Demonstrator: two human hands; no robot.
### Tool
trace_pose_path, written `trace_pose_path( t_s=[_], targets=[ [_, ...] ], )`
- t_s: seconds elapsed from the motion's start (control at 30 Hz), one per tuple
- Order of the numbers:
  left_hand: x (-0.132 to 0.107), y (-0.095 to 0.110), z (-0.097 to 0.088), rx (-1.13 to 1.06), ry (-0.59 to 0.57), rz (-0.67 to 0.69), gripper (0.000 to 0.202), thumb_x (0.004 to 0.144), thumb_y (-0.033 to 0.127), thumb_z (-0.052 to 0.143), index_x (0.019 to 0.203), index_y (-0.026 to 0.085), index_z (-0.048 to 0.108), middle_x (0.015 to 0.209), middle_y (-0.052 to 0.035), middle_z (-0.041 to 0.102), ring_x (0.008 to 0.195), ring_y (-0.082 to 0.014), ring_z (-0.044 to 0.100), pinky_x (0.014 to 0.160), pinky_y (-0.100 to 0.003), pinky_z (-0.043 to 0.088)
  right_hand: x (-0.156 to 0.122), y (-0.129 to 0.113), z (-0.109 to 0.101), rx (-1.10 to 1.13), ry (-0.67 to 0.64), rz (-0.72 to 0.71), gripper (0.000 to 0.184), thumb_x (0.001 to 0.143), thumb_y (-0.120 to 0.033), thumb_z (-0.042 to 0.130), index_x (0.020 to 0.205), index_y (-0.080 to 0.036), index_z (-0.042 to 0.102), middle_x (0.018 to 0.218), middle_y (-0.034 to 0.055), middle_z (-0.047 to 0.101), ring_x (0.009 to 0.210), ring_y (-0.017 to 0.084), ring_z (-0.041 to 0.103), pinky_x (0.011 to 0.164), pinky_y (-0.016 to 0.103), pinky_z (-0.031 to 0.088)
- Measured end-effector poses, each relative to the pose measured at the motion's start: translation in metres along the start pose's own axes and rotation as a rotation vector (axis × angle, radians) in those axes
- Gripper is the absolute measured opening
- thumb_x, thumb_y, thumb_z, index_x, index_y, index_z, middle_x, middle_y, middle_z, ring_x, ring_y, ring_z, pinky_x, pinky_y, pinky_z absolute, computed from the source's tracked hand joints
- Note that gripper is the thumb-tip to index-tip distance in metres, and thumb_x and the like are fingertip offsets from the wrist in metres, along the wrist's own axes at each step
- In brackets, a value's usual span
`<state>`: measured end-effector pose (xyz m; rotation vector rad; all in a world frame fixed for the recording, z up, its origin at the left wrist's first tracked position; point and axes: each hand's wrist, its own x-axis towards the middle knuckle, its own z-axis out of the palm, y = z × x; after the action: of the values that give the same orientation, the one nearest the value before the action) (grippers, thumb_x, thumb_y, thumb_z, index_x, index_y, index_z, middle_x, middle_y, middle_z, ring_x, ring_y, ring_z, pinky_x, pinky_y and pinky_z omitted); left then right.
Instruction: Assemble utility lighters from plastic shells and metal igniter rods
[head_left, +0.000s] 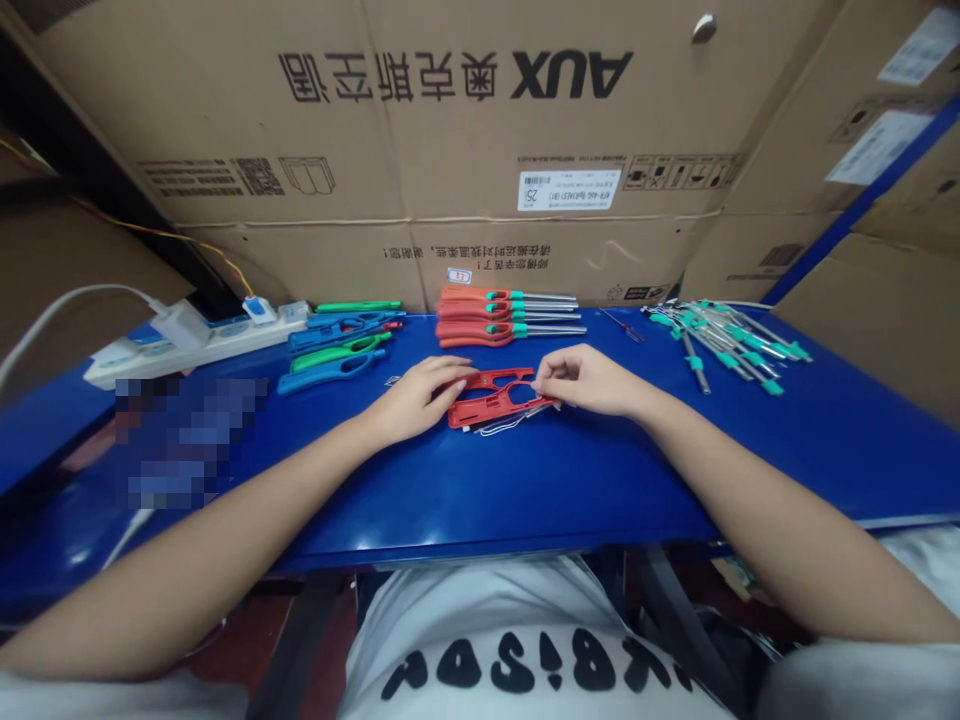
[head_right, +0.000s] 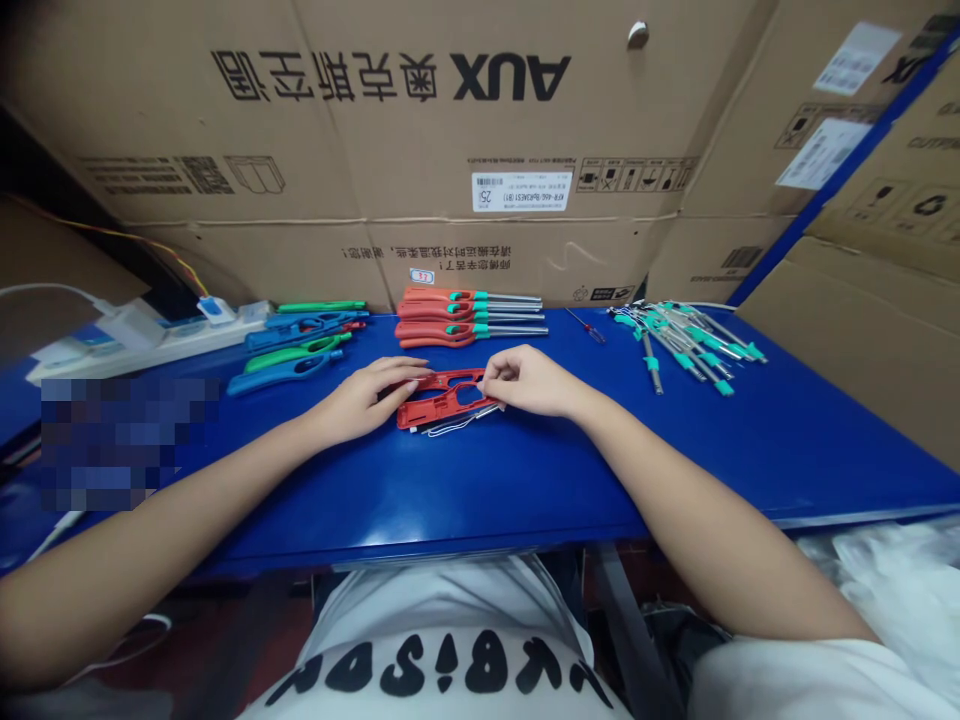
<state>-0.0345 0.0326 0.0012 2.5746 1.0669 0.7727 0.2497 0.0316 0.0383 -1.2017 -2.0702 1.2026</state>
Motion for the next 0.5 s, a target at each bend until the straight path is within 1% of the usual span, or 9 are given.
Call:
trace_pose_path(
  t_s=[0.1,0.2,0.27,0.37,0.43,0.5],
  targets=[
    [-0.001,0.006,-0.003,0.016,0.029,0.034,0.035,0.104,0.037,0.046,0.122,0.022,0.071,0.131,-0.0103,0.068,0.126,-0.026,0.058,0.112,-0.047,0.044,0.001,0.005,0.006,-0.055,-0.002,-0.056,0.024,0.079,-0.041,0.065,0.072,-0.018,0.063,0.061,-0.0009,0.062,0.057,0.012,0.053,0.057,0.025,0.042],
    [-0.003,0.014,-0.008,0.027,0.012,0.094,0.03,0.098,0.043,0.059,0.116,0.024,0.074,0.122,-0.0093,0.069,0.116,-0.0252,0.061,0.106,-0.044,0.047,0.004,0.011,0.013,-0.193,0.109,-0.142,0.024,0.083,-0.039,0.063,0.075,-0.017,0.066,0.068,0.0007,0.065,0.061,0.013,0.053,0.061,0.026,0.041],
    [-0.004,0.018,-0.011,0.042,-0.007,0.123,0.028,0.094,0.044,0.066,0.11,0.024,0.076,0.114,-0.009,0.071,0.108,-0.0243,0.063,0.1,-0.042,0.049,0.006,0.014,0.014,-0.284,0.144,-0.184,0.025,0.087,-0.039,0.06,0.08,-0.017,0.069,0.072,0.0018,0.068,0.063,0.013,0.053,0.062,0.026,0.039],
    [-0.005,0.02,-0.012,0.05,-0.033,0.149,0.023,0.095,0.039,0.065,0.107,0.022,0.077,0.106,-0.0086,0.072,0.1,-0.0227,0.065,0.092,-0.038,0.051,0.005,0.017,0.005,-0.392,0.102,-0.212,0.026,0.092,-0.041,0.059,0.094,-0.017,0.071,0.084,0.0031,0.07,0.068,0.013,0.055,0.065,0.026,0.04],
    [-0.006,0.02,-0.013,0.059,-0.053,0.158,0.023,0.097,0.036,0.062,0.108,0.022,0.076,0.106,-0.0085,0.072,0.098,-0.0222,0.066,0.09,-0.037,0.052,0.002,0.017,-0.005,-0.445,0.056,-0.219,0.029,0.09,-0.043,0.063,0.103,-0.017,0.068,0.09,0.0037,0.069,0.071,0.014,0.056,0.067,0.026,0.042],
    [-0.007,0.02,-0.016,0.083,-0.077,0.162,0.025,0.097,0.038,0.061,0.11,0.021,0.075,0.108,-0.0084,0.073,0.099,-0.0226,0.066,0.09,-0.036,0.052,-0.002,0.015,-0.014,-0.481,0.012,-0.248,0.032,0.086,-0.044,0.07,0.103,-0.017,0.065,0.093,0.0045,0.066,0.076,0.015,0.057,0.07,0.027,0.044]
  ],
)
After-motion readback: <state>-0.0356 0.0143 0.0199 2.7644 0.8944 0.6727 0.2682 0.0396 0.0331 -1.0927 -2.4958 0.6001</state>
